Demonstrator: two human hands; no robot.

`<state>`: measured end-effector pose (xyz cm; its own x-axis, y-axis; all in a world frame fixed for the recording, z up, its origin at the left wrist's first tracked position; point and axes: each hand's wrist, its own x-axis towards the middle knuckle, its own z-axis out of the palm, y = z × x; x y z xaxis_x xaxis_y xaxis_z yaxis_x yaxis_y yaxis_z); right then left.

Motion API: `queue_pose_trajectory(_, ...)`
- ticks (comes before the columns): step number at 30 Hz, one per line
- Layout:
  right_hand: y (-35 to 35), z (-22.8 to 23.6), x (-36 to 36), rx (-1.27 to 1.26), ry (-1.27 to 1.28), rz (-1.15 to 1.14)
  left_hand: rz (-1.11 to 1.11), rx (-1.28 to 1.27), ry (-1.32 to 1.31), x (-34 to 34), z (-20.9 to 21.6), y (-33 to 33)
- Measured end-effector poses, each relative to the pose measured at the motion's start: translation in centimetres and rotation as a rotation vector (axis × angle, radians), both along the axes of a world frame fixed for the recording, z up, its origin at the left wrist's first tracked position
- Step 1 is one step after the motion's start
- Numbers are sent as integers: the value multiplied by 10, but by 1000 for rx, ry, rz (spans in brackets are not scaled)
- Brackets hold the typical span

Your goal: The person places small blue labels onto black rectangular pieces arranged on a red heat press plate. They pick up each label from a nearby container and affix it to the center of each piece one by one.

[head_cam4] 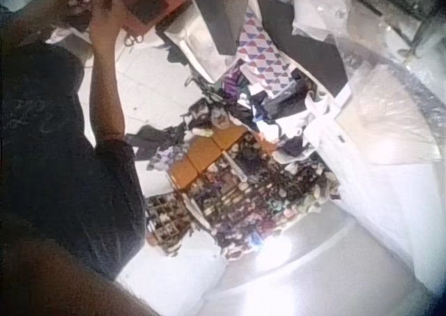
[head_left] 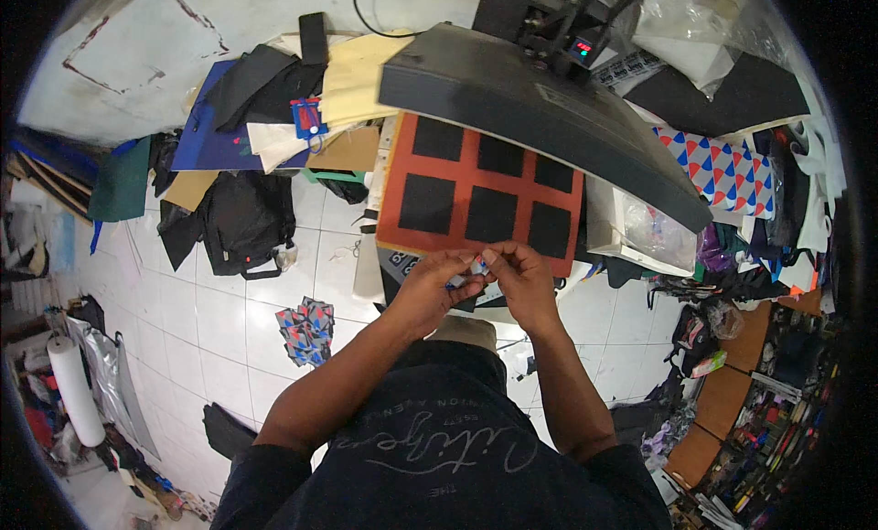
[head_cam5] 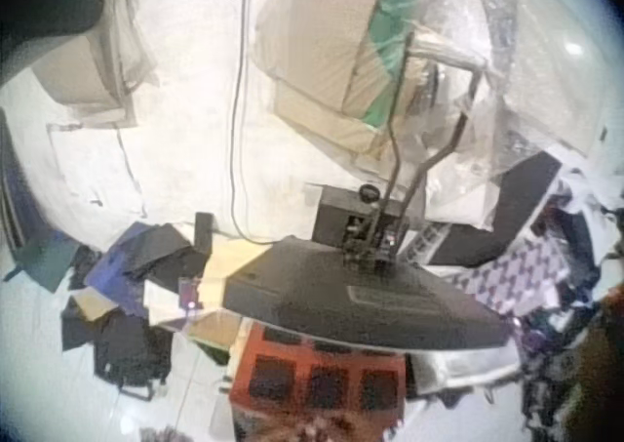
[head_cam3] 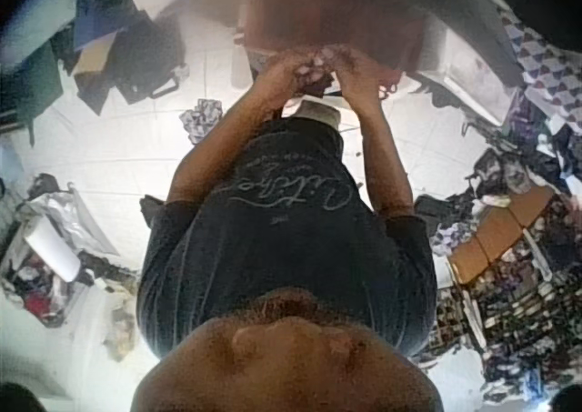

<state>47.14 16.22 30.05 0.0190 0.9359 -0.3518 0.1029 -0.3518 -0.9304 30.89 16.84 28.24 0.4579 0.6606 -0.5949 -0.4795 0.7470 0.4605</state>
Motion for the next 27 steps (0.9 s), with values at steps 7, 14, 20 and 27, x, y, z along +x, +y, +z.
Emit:
queue_pose_trajectory(7, -12, -13, -60, -31, 75, -19, 8, -20, 5, -57, -1, -10)
queue_pose_trajectory(14, -29, -22, -89, -56, 39, 4, -44, -22, 71, -98, -14, -25)
queue_pose_trajectory(20, -52, -31, -105, -55, -103, 200, -72, -83, 46, -121, -22, -47)
queue_pose_trajectory(27, -44, -22, -102, -114, 6, 220, -26, -16, 28, -122, -26, -52)
